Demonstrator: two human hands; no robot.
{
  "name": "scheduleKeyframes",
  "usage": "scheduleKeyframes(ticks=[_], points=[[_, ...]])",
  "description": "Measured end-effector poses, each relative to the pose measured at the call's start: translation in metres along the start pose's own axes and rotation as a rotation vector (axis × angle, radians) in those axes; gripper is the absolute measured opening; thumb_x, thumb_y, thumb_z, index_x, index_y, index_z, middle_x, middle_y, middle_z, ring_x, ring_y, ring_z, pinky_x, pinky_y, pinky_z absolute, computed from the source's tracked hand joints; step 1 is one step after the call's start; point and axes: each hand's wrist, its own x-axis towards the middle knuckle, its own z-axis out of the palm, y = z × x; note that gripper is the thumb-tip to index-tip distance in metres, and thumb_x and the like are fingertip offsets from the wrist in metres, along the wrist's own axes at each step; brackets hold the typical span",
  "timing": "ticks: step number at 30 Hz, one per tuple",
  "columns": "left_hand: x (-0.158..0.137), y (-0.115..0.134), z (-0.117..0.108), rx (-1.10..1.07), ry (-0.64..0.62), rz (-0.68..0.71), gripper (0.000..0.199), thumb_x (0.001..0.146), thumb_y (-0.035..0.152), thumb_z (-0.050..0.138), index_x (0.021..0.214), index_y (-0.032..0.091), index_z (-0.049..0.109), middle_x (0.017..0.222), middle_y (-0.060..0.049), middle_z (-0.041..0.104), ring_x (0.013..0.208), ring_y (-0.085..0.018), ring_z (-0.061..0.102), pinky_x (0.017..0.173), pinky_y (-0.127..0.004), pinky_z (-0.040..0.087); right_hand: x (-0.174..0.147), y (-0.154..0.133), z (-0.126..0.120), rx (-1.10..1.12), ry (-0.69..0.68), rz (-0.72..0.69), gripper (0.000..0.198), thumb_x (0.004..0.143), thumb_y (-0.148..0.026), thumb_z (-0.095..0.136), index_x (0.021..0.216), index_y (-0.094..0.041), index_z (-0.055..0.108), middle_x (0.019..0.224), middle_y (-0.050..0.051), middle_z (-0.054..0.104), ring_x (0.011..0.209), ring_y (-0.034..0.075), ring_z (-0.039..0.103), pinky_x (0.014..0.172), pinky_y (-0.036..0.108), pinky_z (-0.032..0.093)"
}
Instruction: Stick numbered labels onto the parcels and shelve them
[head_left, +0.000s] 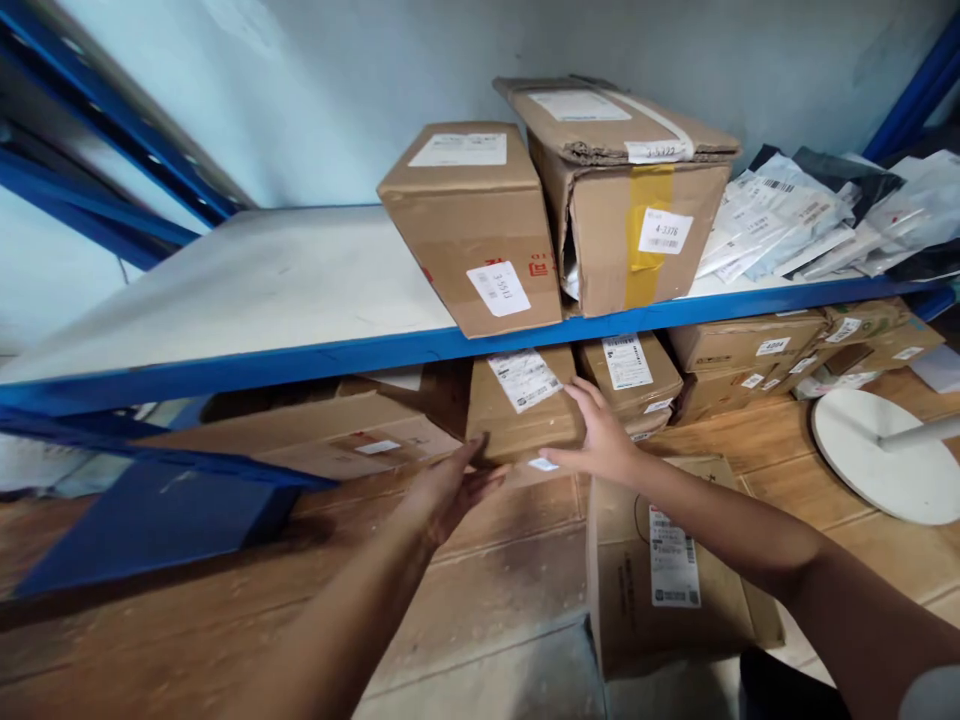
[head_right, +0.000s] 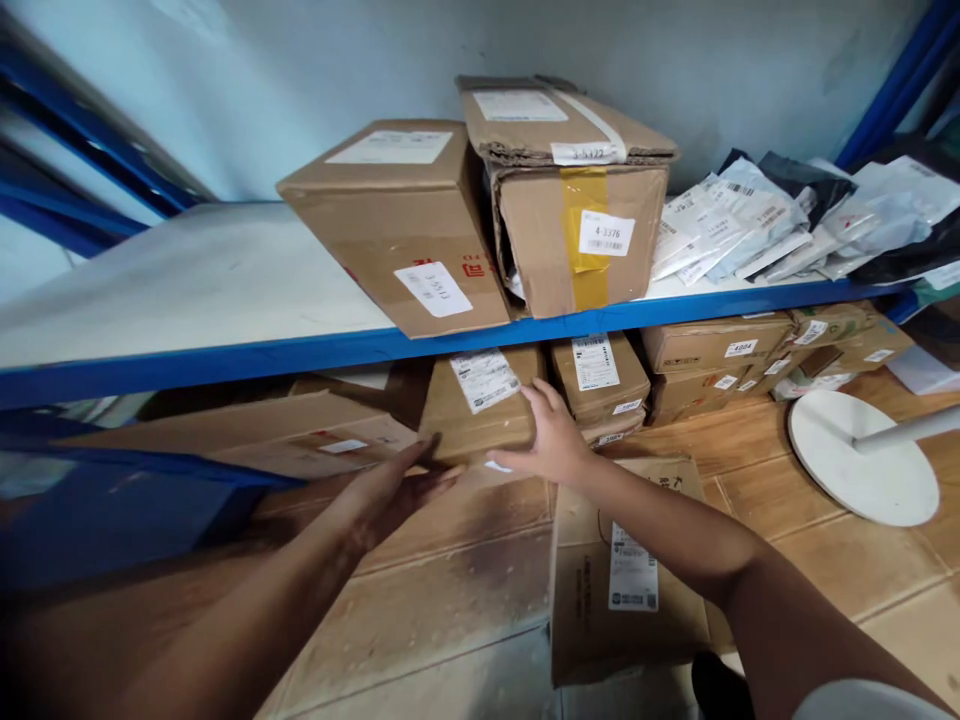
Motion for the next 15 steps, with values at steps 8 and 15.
scheduleKeyframes(ticks=[8,15], points=[[0.080,-0.034,-0.025,0.152,0.096,0.130,0.062,0.095,0.055,0.043,0.135,0.009,0.055,0.126,-0.019,0.064,0.125,-0.033,0.057,0.106,-0.049,0.047,-0.022,0.049,-0.058,-0.450,0.051,-0.160,0.056,0.087,-0.048,0.066,0.136,-0.022,0.055,0.149,0.018,0.045,0.140,0.035,0.041,0.116,0.060,0.036],[0.119,-0.068,-0.008,0.123,-0.063,0.211,0.059,0.100,0.051,0.020,0.146,0.024,0.044,0.161,-0.012,0.040,0.150,-0.026,0.032,0.121,-0.057,0.020,-0.043,0.118,-0.113,-0.682,0.098,-0.049,0.088,0.086,-0.066,0.058,0.150,-0.011,0.035,0.153,0.027,0.031,0.143,0.045,0.028,0.112,0.068,0.033]])
